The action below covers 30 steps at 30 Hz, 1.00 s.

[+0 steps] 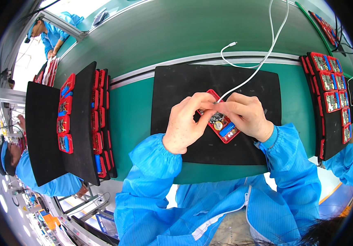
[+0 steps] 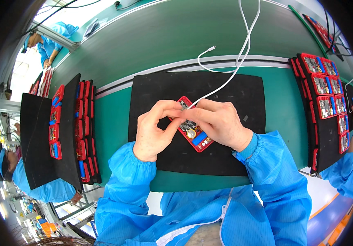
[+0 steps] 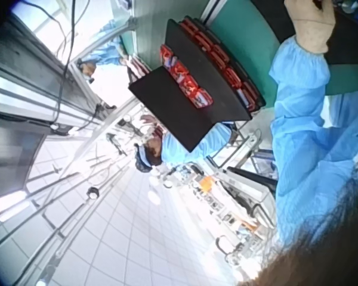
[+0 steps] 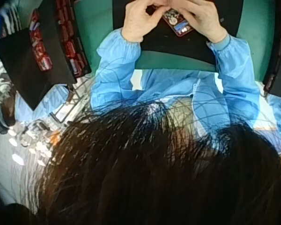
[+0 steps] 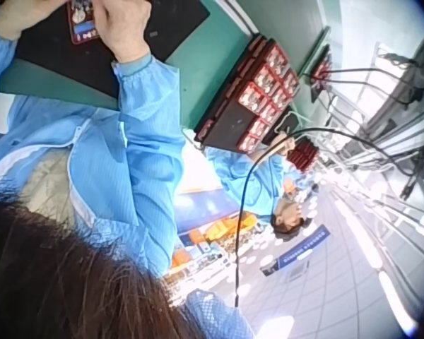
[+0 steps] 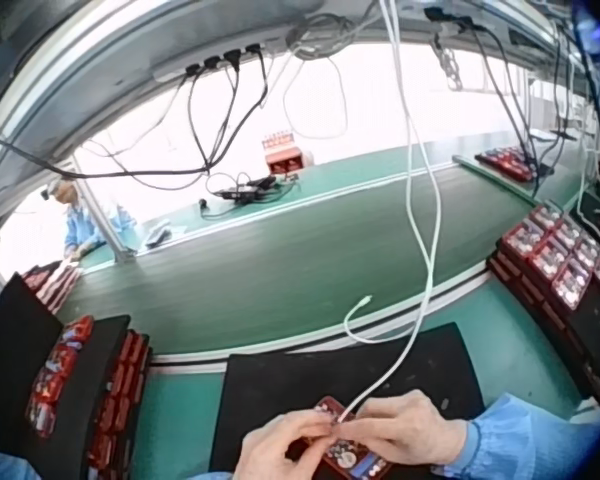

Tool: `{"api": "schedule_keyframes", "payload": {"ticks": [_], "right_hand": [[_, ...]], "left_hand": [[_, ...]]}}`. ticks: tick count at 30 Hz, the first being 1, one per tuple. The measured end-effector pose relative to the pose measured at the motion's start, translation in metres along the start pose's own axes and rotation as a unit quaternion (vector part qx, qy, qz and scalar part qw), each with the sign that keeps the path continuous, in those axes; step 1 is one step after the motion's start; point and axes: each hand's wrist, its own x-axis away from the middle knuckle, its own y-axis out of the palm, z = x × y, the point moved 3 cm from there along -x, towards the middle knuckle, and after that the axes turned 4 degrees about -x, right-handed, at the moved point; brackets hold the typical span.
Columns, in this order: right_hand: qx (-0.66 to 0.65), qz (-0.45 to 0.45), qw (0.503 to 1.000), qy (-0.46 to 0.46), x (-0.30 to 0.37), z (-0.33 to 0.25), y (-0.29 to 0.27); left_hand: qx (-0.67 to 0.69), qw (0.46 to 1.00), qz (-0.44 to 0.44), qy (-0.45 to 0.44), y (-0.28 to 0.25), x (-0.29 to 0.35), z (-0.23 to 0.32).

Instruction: The person connects wires to a small electronic circuit board component by hand.

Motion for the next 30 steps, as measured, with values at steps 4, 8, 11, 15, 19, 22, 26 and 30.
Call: {"api": "schedule_keyframes", "payload": {"ticks": [4,8,11,15,19,22,26,30], "right_hand": [[0.0,-0.009,1.0,-0.016,0.003,0.001,0.0],[0.004,0.001,1.0,-0.014,0.003,0.0,0.001],[0.004,-0.004,1.0,-0.012,0.004,0.002,0.001],[-0.014,0.0,1.0,-0.018,0.002,0.004,0.002],[-0.023,0.006,0.999,-0.026,0.001,0.003,0.005],[-0.012,-0.008,1.0,-0.019,-0.001,-0.001,0.004],[-0.017,-0.008,1.0,-0.017,0.001,0.0,0.001],[-0.022,-0.007,1.0,-0.012,0.005,0.005,0.002]], "left_hand": [[0.047,0.998,-0.016,-0.033,-0.001,-0.003,-0.002],[0.062,0.997,-0.029,-0.045,-0.002,-0.006,-0.004],[0.064,0.996,-0.037,-0.046,-0.002,-0.008,-0.004],[0.076,0.994,-0.053,-0.059,-0.001,-0.008,-0.008],[0.091,0.989,-0.085,-0.083,-0.013,-0.017,-0.004],[0.042,0.996,-0.048,-0.065,-0.043,-0.035,0.001],[0.016,0.997,-0.033,-0.075,-0.05,-0.075,0.012],[-0.019,0.996,-0.072,-0.042,-0.015,-0.122,0.004]]}}
